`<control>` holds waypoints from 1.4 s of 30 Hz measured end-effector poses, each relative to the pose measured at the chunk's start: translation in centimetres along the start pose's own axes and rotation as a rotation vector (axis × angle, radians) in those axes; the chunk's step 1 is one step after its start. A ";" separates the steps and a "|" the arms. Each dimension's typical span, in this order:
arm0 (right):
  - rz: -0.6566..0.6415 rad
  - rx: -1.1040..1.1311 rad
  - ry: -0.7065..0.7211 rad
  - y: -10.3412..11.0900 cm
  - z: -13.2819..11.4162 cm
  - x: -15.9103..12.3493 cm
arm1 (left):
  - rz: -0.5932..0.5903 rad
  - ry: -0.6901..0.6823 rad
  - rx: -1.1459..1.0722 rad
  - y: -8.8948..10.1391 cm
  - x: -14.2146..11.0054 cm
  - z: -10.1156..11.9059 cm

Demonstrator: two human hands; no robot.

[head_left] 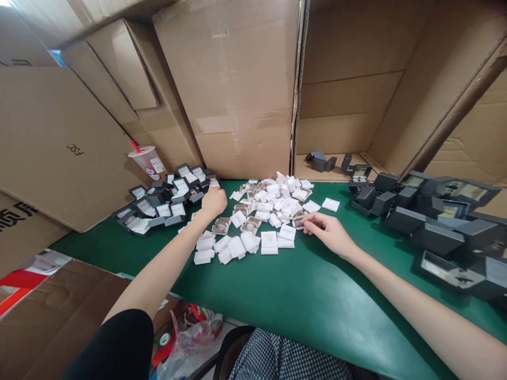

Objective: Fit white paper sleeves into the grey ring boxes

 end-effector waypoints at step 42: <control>0.325 -1.155 -0.275 15.3 -0.6 5.1 | 0.161 -0.691 -0.205 -4.6 -6.7 18.4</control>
Point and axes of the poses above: each hand's wrist, its own x-axis towards the middle knuckle, its own y-axis out of the back of the hand, z = x × y, the point moved 1 cm from there along x, towards the middle knuckle, and after that the axes turned 2 degrees about -y, right-handed, at the moved point
